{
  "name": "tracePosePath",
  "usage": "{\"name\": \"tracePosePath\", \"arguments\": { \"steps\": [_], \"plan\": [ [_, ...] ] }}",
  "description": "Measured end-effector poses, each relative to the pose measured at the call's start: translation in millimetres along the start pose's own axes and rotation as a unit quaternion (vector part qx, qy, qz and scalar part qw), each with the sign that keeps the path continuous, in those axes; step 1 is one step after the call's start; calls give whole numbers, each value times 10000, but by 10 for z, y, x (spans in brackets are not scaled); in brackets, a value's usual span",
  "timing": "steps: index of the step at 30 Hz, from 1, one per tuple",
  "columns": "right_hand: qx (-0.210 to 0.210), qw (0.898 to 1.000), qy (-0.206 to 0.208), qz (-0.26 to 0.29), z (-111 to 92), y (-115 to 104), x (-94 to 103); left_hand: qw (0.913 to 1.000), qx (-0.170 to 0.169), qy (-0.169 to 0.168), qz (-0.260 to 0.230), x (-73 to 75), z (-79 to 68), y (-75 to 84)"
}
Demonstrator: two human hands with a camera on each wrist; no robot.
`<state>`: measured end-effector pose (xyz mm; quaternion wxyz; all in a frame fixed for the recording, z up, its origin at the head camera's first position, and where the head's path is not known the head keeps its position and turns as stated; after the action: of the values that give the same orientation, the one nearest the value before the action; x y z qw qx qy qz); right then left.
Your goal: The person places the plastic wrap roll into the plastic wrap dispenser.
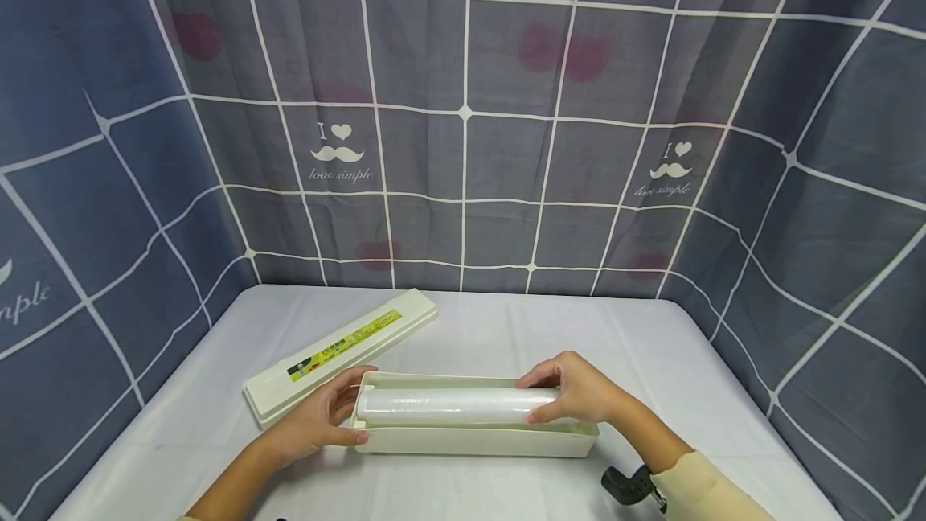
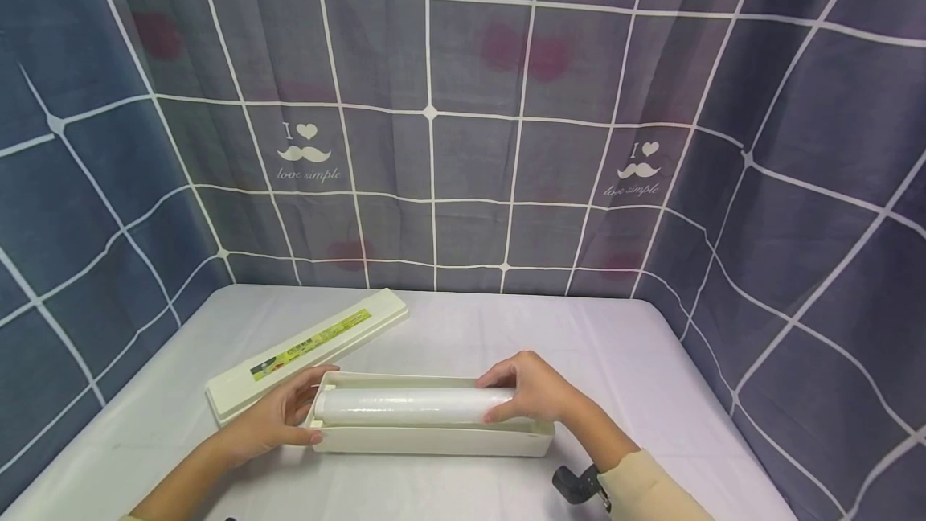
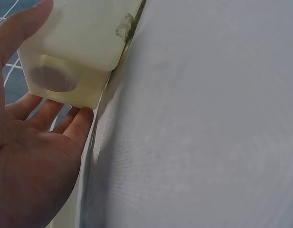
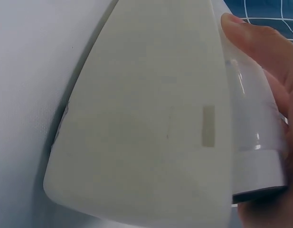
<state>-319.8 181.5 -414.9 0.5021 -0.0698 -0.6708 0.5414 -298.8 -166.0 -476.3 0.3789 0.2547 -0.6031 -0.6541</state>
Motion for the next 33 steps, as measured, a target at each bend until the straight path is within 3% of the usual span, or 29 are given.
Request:
{"name": "tracePosePath", "arguments": {
  "steps": [7,17,33],
  "plan": [
    [246,9996,72,-94,-12,-38,10,10000,14,0,2,-8,0,18],
    [-52,9976,331,-601,-44,28,25,9999,92,42,82,-3,4,12],
    [-237,9947,743,-671,-100,114,17,9999,134,-8,3,-6,0,9]
  ]
}}
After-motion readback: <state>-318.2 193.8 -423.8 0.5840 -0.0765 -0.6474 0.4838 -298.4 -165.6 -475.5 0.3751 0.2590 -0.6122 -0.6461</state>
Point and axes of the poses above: each hand's wrist, its own z-axis towards the middle knuckle, its own x-axis out of the back of the hand, y = z × x, the point moved 8 cm from there along z, towards the middle knuckle
